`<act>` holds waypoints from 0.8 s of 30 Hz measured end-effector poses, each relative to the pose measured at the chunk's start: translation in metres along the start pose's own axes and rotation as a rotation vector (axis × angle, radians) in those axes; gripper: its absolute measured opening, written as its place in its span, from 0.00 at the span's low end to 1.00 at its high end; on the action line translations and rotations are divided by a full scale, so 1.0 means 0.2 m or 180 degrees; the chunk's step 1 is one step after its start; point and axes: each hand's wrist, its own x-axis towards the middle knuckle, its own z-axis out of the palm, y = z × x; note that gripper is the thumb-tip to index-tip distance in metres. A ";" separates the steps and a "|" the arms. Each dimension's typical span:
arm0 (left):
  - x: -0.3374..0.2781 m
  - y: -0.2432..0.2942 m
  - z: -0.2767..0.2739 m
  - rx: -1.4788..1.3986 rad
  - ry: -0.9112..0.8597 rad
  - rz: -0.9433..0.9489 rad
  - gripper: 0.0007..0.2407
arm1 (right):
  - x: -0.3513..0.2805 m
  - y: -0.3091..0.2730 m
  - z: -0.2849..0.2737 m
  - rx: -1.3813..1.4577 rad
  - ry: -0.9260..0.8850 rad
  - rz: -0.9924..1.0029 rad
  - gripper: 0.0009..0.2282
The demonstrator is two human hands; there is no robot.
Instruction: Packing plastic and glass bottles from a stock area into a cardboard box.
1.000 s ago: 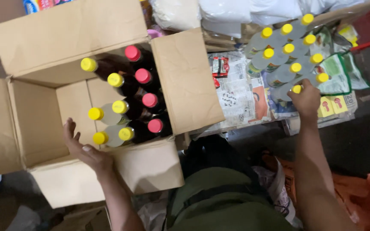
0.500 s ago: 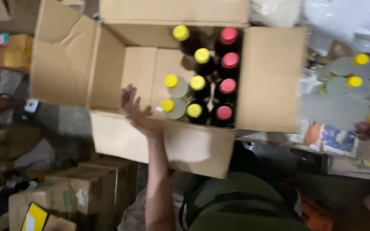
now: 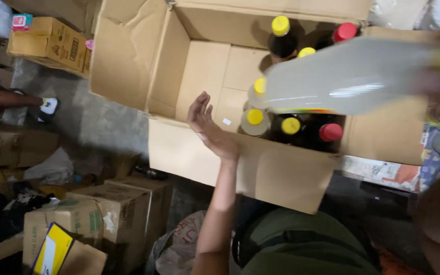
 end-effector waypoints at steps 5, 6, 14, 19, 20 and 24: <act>-0.01 0.01 0.02 0.0246 0.0170 0.0232 0.30 | 0.11 0.07 0.52 0.0025 -0.0111 -0.0465 0.14; -0.01 0.02 0.04 0.0261 0.0269 0.0231 0.31 | 0.14 0.10 0.64 -0.0088 -0.0217 -0.0542 0.15; 0.09 0.07 -0.02 0.0199 -0.0793 -0.0935 0.37 | 0.20 0.28 1.10 -0.0968 -0.1198 0.0258 0.16; 0.17 0.12 -0.05 0.1084 -0.1225 -0.1582 0.34 | 0.20 0.36 1.16 -0.0626 -0.1438 0.0533 0.13; 0.17 0.13 -0.05 0.1323 -0.1340 -0.1271 0.33 | 0.20 0.39 1.16 -0.0533 -0.1443 0.0507 0.13; 0.19 0.10 -0.06 0.1600 -0.1709 -0.1014 0.33 | 0.25 0.42 1.14 -0.0787 -0.1877 0.0807 0.15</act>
